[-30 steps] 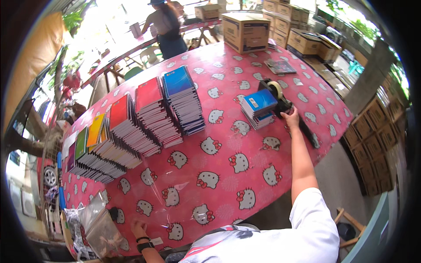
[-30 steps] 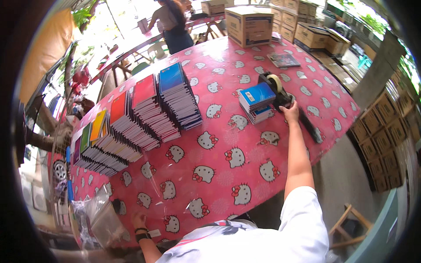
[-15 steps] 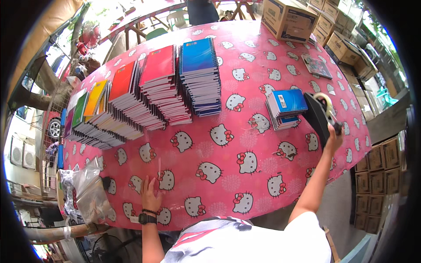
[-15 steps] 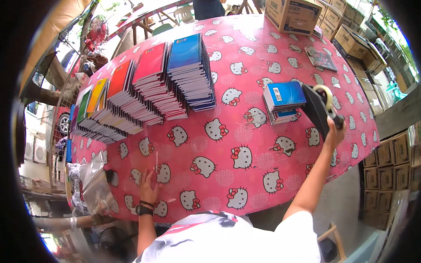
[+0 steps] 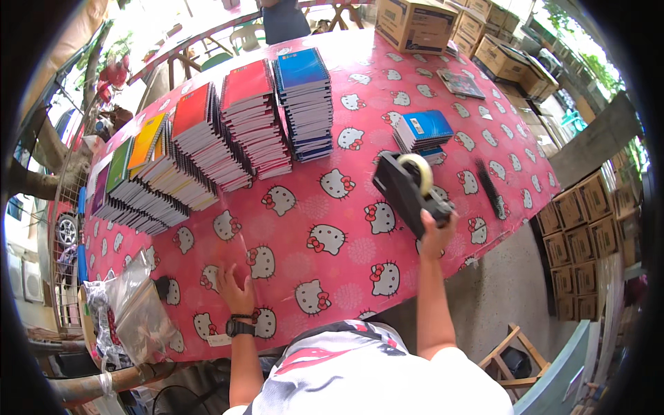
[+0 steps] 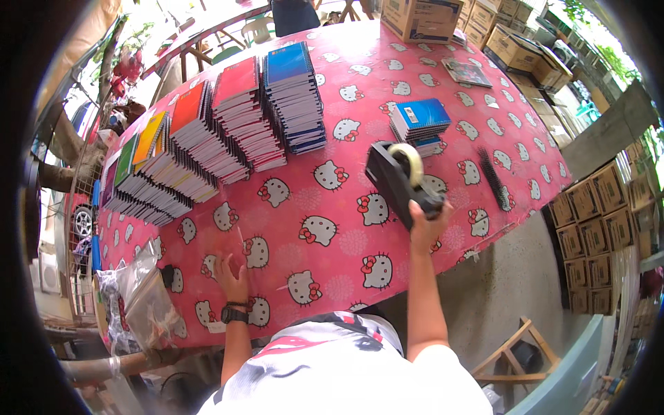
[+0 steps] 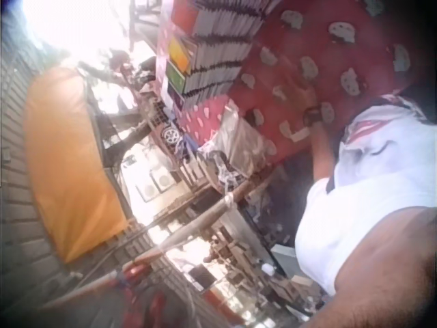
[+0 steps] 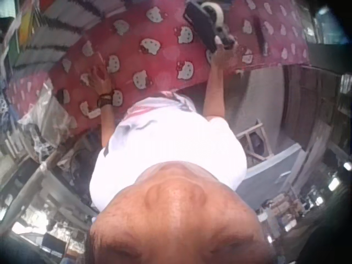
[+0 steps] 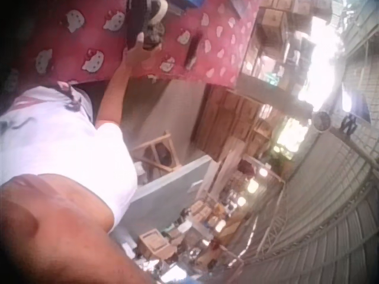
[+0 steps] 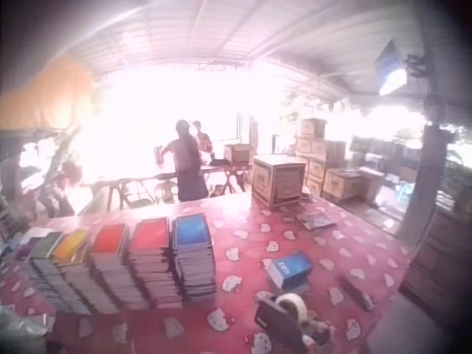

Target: The person organizes stacks of colorful notebooks by color on a table, gathers a set of notebooks, and places them into a clear plastic bag, then uses a tape dispenser to seal the bag.

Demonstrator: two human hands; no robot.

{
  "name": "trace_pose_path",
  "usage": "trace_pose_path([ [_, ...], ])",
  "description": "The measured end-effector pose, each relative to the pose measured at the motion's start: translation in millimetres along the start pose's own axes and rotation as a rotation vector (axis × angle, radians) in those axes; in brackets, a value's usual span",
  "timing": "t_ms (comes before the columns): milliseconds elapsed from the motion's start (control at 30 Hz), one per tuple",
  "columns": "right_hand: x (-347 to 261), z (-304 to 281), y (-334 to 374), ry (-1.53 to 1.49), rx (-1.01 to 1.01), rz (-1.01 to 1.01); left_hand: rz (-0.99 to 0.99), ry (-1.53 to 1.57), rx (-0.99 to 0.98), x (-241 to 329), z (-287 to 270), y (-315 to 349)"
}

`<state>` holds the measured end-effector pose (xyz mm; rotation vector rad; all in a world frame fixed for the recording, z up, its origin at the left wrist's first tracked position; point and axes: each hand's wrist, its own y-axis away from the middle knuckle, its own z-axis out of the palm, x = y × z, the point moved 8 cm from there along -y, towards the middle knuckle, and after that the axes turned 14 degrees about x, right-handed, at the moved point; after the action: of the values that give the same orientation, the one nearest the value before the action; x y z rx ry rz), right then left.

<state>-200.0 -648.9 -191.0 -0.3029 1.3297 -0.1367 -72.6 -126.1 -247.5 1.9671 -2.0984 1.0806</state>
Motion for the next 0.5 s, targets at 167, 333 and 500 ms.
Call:
trace_pose_path([
  [167, 0, 82, 43, 0.332, -0.102, -0.37, 0.192, -0.107, -0.209, 11, -16, 6],
  [333, -1, 106, 62, 0.441, -0.21, -0.576, 0.149, -0.24, -0.175, 4, -29, 27],
  [500, -92, 127, 158, 0.458, -0.904, -0.858, 0.037, -0.238, -0.09, 1, -41, 28],
])
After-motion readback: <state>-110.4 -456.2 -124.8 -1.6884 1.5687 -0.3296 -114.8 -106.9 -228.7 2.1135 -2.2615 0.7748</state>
